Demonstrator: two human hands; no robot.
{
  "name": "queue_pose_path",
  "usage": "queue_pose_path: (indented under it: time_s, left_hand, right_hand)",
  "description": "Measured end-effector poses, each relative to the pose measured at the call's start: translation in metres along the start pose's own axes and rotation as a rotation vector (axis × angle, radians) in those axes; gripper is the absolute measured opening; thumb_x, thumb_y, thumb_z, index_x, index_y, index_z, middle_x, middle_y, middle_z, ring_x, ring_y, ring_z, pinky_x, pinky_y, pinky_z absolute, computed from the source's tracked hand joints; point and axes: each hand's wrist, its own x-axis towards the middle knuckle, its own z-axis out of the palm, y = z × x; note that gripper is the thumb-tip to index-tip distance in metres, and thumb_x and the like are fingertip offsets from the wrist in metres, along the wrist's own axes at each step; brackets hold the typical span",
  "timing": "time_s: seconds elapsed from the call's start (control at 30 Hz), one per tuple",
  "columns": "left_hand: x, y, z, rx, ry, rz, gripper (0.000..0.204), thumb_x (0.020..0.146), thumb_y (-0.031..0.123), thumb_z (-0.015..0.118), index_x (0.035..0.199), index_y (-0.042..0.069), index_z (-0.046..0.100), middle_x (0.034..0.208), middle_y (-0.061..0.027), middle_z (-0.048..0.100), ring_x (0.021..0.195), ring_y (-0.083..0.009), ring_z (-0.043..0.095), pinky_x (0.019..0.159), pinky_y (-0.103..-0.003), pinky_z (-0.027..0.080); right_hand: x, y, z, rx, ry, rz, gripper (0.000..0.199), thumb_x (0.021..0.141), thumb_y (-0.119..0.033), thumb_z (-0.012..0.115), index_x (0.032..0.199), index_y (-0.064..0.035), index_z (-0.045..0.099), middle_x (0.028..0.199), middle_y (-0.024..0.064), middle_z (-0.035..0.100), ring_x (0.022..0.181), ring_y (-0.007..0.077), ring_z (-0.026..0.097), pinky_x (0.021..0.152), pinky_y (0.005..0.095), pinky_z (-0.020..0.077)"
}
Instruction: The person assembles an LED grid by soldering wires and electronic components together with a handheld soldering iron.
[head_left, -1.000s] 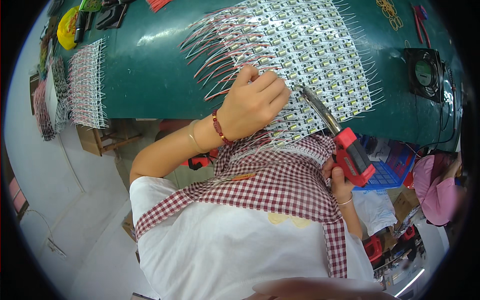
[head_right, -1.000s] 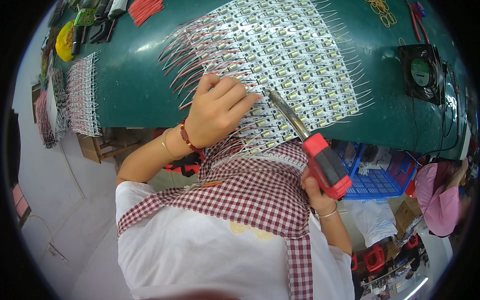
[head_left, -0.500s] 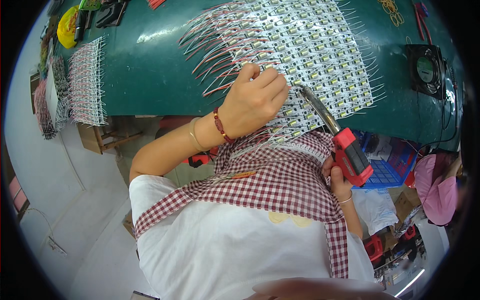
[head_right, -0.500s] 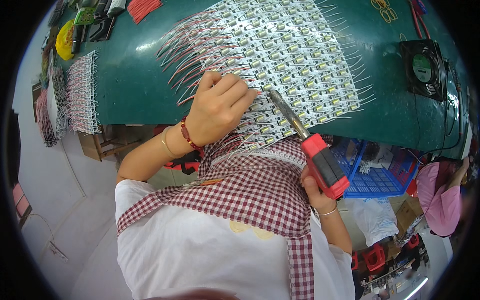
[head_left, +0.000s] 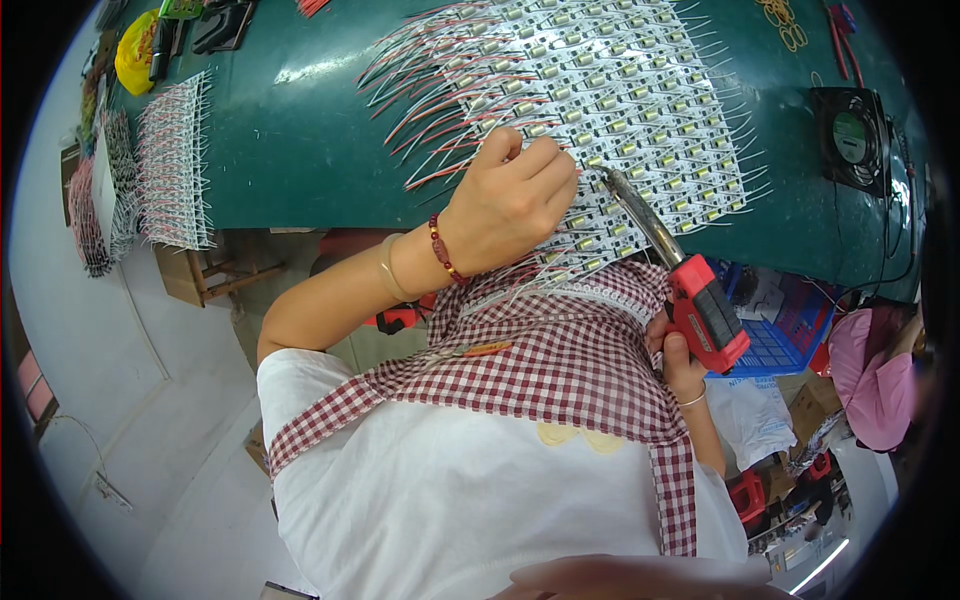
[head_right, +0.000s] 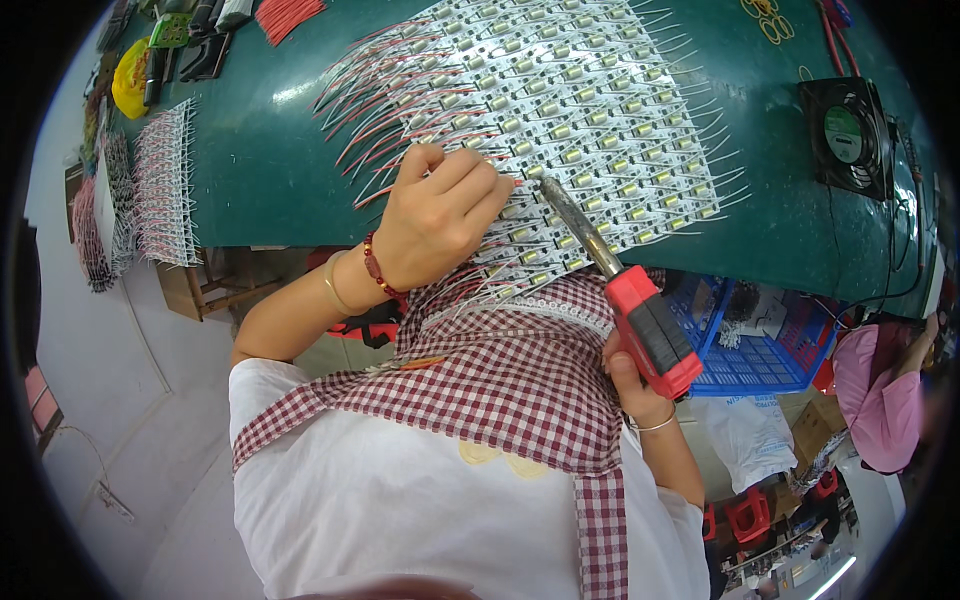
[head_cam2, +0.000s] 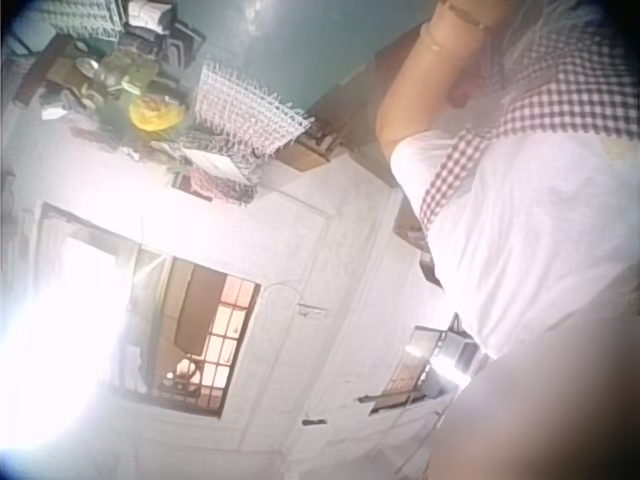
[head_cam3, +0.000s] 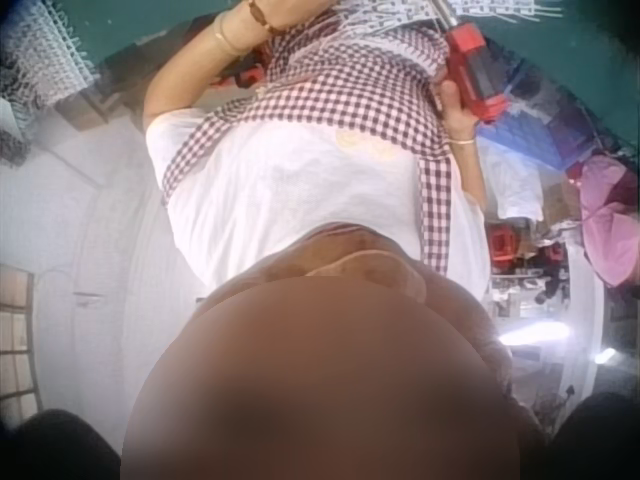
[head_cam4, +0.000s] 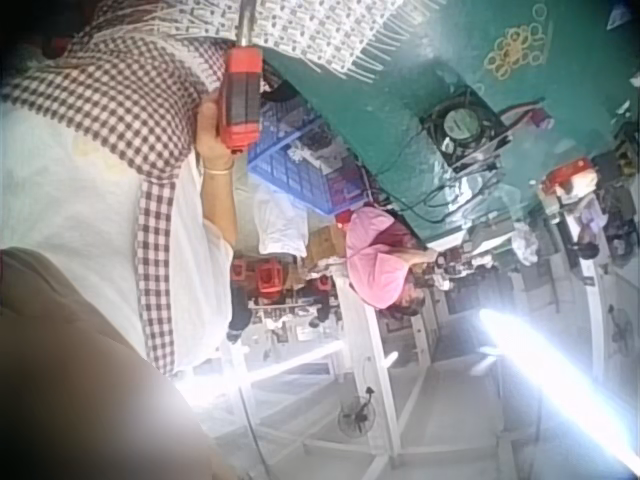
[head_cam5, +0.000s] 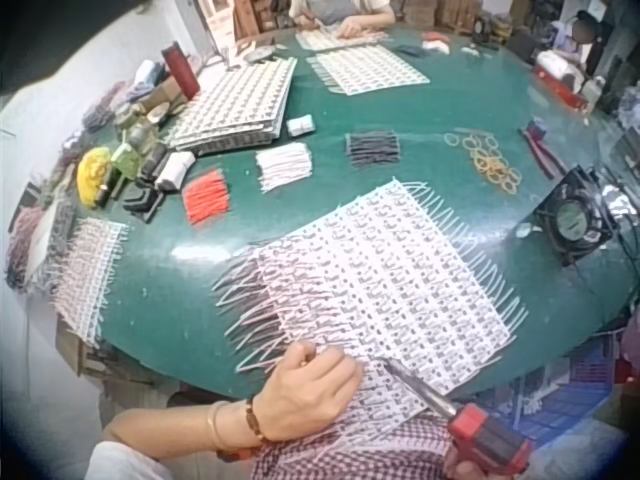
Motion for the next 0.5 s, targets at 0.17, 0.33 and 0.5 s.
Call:
queue_pose_path:
  time_s: [0.17, 0.33, 0.5]
  left_hand:
    - [0.001, 0.000, -0.002, 0.028, -0.010, 0.000, 0.017, 0.070, 0.009, 0.060, 0.086, 0.004, 0.065, 0.077, -0.0015, 0.053, 0.077, -0.0157, 0.053, 0.071, -0.032, 0.037]
    - [0.001, 0.003, -0.004, 0.079, -0.001, -0.039, 0.019, 0.069, 0.008, 0.060, 0.087, 0.005, 0.065, 0.079, -0.0010, 0.054, 0.080, -0.0155, 0.055, 0.072, -0.034, 0.037]
    - [0.001, 0.010, -0.008, 0.036, 0.214, 0.018, 0.024, 0.067, 0.008, 0.060, 0.091, 0.006, 0.066, 0.077, -0.0004, 0.054, 0.077, -0.0160, 0.056, 0.071, -0.034, 0.037]
  right_hand:
    - [-0.001, 0.003, 0.000, 0.016, -0.016, -0.005, 0.059, 0.088, -0.037, 0.061, 0.128, 0.0021, 0.041, 0.076, 0.0067, 0.053, 0.057, 0.0118, 0.048, 0.051, 0.0255, 0.0418]
    - [0.000, -0.007, 0.003, 0.030, 0.015, -0.042, 0.060, 0.088, -0.038, 0.061, 0.126, 0.0034, 0.041, 0.072, 0.0068, 0.054, 0.055, 0.0115, 0.048, 0.050, 0.0251, 0.0410]
    - [-0.004, -0.005, 0.002, 0.024, 0.026, -0.043, 0.059, 0.088, -0.039, 0.061, 0.124, 0.0035, 0.043, 0.071, 0.0070, 0.054, 0.053, 0.0114, 0.048, 0.050, 0.0245, 0.0406]
